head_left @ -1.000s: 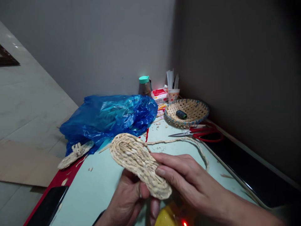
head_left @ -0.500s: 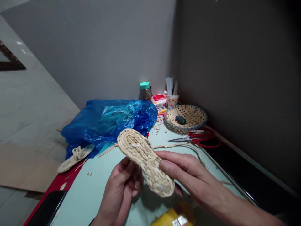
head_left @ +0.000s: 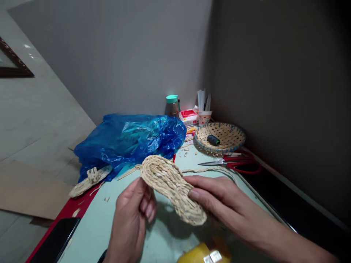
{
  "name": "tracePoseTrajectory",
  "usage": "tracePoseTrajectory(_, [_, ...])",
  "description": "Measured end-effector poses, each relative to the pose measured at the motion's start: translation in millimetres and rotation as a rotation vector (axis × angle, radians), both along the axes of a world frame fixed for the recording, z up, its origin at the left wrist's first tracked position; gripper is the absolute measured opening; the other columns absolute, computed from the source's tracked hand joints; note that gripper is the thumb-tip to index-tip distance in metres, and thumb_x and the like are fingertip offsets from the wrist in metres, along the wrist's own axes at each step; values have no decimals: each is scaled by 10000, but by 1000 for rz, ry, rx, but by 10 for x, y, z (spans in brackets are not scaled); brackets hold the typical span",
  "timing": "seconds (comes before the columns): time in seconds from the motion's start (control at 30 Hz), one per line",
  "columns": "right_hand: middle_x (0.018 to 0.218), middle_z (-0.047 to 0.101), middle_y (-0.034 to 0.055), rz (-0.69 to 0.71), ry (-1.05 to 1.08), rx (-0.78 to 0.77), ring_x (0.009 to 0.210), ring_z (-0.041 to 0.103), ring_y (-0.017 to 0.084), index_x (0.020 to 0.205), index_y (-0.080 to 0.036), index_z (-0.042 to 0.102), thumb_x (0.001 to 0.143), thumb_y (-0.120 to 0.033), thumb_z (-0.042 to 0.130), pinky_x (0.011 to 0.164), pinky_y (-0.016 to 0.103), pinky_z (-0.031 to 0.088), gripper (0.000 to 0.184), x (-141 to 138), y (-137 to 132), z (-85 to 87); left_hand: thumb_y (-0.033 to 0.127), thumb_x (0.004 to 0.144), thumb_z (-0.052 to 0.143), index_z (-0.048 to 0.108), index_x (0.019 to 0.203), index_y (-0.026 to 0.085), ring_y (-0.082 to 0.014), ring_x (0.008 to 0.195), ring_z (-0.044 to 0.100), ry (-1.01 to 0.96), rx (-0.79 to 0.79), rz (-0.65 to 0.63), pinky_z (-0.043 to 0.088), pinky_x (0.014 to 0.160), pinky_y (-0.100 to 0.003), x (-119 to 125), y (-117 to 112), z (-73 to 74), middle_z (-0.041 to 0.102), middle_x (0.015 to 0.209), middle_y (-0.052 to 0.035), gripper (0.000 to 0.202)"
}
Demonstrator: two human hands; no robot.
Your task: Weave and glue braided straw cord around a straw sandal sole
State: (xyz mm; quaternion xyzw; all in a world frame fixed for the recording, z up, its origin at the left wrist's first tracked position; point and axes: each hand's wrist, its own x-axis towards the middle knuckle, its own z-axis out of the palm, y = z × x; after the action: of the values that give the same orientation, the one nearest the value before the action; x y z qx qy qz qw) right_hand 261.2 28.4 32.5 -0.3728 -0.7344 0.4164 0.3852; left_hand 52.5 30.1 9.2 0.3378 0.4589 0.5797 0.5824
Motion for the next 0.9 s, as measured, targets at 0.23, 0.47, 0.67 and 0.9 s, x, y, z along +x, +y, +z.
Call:
tracePoseTrajectory(0.23, [833,713,57,74,-339,341,644,635,200,1010,-221,644,1070,-283,349,594,305,468,308,1,-80,41,264,789,769,690,940,212,-123,845,600,111,111,163,481,732,-177,-143,90,196,676,917,5,178])
tracePoseTrajectory(0.47, [902,676,22,196,-515,290,748,605,184,1030,-225,569,957,-89,510,657,293,424,166,41,-86,-79,415,926,617,708,1075,256,-207,1001,633,470,298,-138,482,828,-256,-263,-51,256,695,1088,-36,237])
tracePoseTrajectory(0.67, [855,632,-3,165,-625,391,684,540,154,1038,-181,571,672,81,609,589,254,375,452,65,-128,-21,274,879,682,648,1161,382,-175,1131,603,888,326,-398,426,967,-234,-300,-68,262,684,1182,52,304])
tracePoseTrajectory(0.9, [806,637,12,26,-535,477,667,563,182,908,-189,610,963,-111,468,603,309,429,171,59,-103,8,260,929,606,665,1055,376,-131,950,641,863,318,-349,469,814,-188,-255,-28,224,691,1031,68,181])
